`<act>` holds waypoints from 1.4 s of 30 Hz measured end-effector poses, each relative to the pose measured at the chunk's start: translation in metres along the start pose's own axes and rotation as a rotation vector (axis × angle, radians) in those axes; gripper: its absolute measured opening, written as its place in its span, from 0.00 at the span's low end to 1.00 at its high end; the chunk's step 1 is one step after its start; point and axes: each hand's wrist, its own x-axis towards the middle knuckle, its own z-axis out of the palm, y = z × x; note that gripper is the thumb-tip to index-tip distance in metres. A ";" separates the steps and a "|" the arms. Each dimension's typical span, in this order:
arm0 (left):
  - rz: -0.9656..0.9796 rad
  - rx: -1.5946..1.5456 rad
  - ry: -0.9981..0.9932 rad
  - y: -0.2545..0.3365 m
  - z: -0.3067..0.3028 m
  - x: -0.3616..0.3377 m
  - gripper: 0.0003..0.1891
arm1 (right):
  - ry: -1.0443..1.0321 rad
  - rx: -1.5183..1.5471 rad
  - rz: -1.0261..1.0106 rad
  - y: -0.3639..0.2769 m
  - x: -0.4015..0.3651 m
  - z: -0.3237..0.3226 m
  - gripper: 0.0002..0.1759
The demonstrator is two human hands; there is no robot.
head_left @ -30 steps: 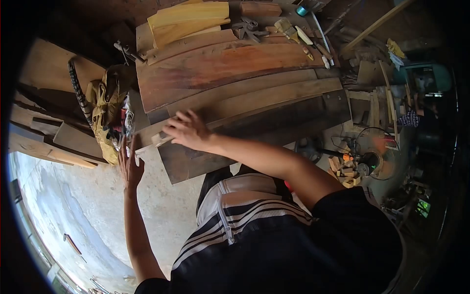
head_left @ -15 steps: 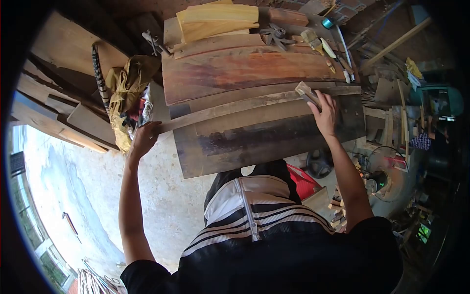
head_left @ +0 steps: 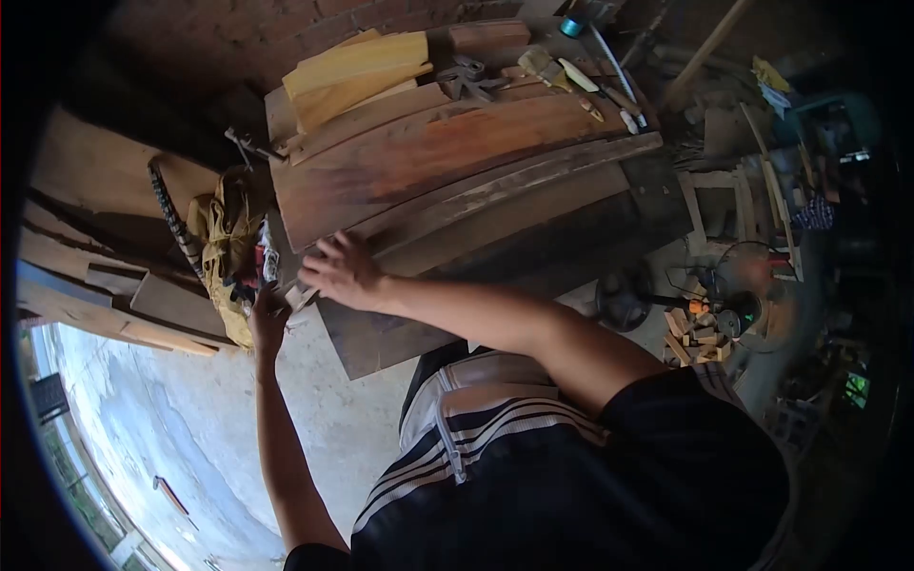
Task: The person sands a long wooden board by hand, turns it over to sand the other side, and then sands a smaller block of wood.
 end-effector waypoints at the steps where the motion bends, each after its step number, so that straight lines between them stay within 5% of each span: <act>1: 0.002 -0.065 0.018 0.006 0.003 -0.001 0.35 | 0.135 -0.015 -0.022 -0.006 0.006 0.020 0.24; 7: -0.208 -0.460 0.060 -0.004 0.014 -0.018 0.27 | 0.047 0.100 0.087 0.066 -0.050 -0.055 0.28; 11: -0.121 -0.554 0.224 0.009 0.037 -0.034 0.28 | -0.050 -0.104 0.153 0.116 -0.100 -0.090 0.31; 18: -0.080 -0.546 0.118 -0.049 0.047 -0.031 0.41 | -0.033 0.017 -0.074 -0.001 0.010 0.009 0.26; 20: -0.491 -0.406 -0.055 -0.052 0.036 -0.036 0.42 | -0.078 -0.041 -0.140 -0.032 0.038 0.050 0.19; 21: -0.491 -0.395 -0.062 -0.043 0.039 -0.040 0.42 | -0.005 -0.003 -0.136 -0.040 0.041 0.062 0.18; 23: -0.155 -0.315 0.495 -0.014 0.051 -0.059 0.41 | -0.048 0.026 -0.106 -0.026 0.031 0.048 0.19; 27: -0.083 -0.050 0.706 0.043 0.058 -0.073 0.33 | 0.061 0.091 0.024 0.072 -0.045 -0.042 0.32; 28: -0.076 -0.061 0.700 0.071 0.061 -0.070 0.33 | 0.018 0.034 0.097 0.102 -0.070 -0.065 0.32; 30: 0.245 0.323 0.601 0.120 0.069 -0.057 0.28 | 0.019 -0.152 0.246 0.160 -0.122 -0.114 0.33; 34: 0.375 0.372 0.291 0.194 0.110 -0.018 0.28 | 0.045 -0.384 0.706 0.223 -0.173 -0.163 0.32; 40: 0.552 0.508 0.090 0.252 0.182 0.034 0.31 | 0.089 -0.200 0.345 0.209 -0.176 -0.146 0.33; 42: 0.490 0.625 0.079 0.252 0.194 0.037 0.28 | 0.088 -0.310 0.431 0.245 -0.203 -0.175 0.30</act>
